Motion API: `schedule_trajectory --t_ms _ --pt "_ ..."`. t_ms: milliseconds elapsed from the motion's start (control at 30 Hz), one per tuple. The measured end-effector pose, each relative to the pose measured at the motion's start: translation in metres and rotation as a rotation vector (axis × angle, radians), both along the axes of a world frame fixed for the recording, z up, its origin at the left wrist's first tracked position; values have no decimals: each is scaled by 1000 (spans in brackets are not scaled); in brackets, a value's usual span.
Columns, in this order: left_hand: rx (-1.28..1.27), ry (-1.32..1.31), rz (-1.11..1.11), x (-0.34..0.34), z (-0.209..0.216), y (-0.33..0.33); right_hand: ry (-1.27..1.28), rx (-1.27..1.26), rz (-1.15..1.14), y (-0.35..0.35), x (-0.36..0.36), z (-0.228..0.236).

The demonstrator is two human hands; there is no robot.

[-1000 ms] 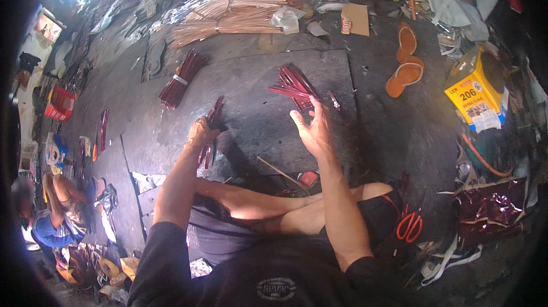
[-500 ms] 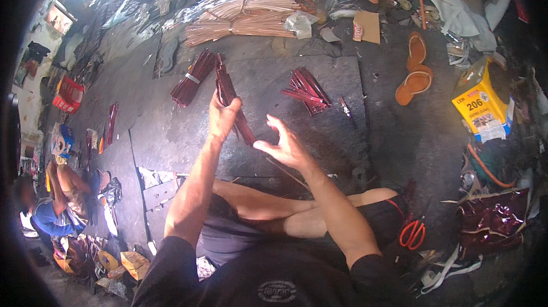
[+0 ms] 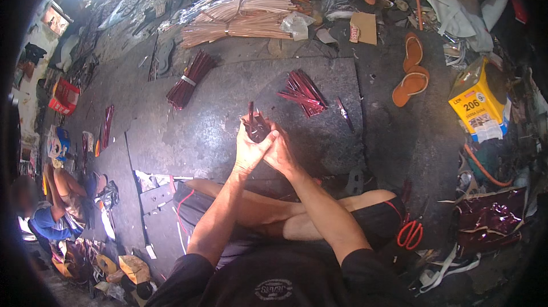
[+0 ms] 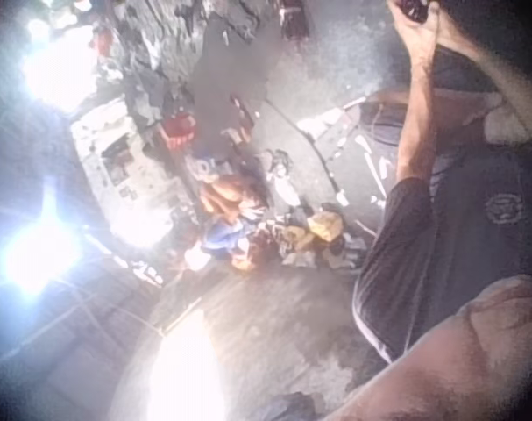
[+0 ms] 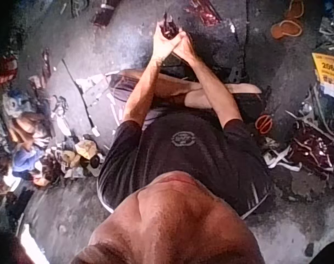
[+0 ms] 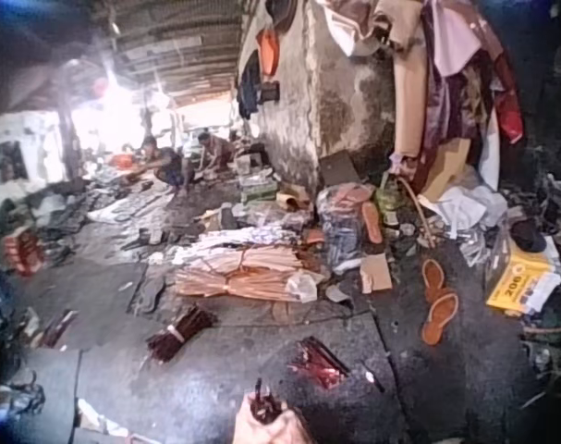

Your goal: The person sits on the floor and uses red-handled shears to cut long red insulated cables into short segments. The cut pieces are gathered and aligned into a neat bundle.

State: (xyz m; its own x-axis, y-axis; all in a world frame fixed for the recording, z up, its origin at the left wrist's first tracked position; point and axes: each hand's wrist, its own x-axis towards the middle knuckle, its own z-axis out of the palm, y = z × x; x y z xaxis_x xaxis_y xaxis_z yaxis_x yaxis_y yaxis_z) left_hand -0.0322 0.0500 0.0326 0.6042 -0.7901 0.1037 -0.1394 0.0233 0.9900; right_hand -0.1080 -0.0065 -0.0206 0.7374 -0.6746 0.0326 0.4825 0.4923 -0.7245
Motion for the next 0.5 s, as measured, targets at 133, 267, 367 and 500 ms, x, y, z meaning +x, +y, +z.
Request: schedule_trajectory --t_ms 133,267,367,500 --pt "-21 74 -12 -10 6 0 -360 379 145 0 -3 -7" --pt "-14 157 -220 -1 10 0 -34 69 29 -8 -10 -20" --pt "-52 -114 -227 -7 14 9 189 -334 -1 -8 -19 -2" --pt "54 -70 -139 -6 -4 3 462 -800 -207 -12 -19 -3"
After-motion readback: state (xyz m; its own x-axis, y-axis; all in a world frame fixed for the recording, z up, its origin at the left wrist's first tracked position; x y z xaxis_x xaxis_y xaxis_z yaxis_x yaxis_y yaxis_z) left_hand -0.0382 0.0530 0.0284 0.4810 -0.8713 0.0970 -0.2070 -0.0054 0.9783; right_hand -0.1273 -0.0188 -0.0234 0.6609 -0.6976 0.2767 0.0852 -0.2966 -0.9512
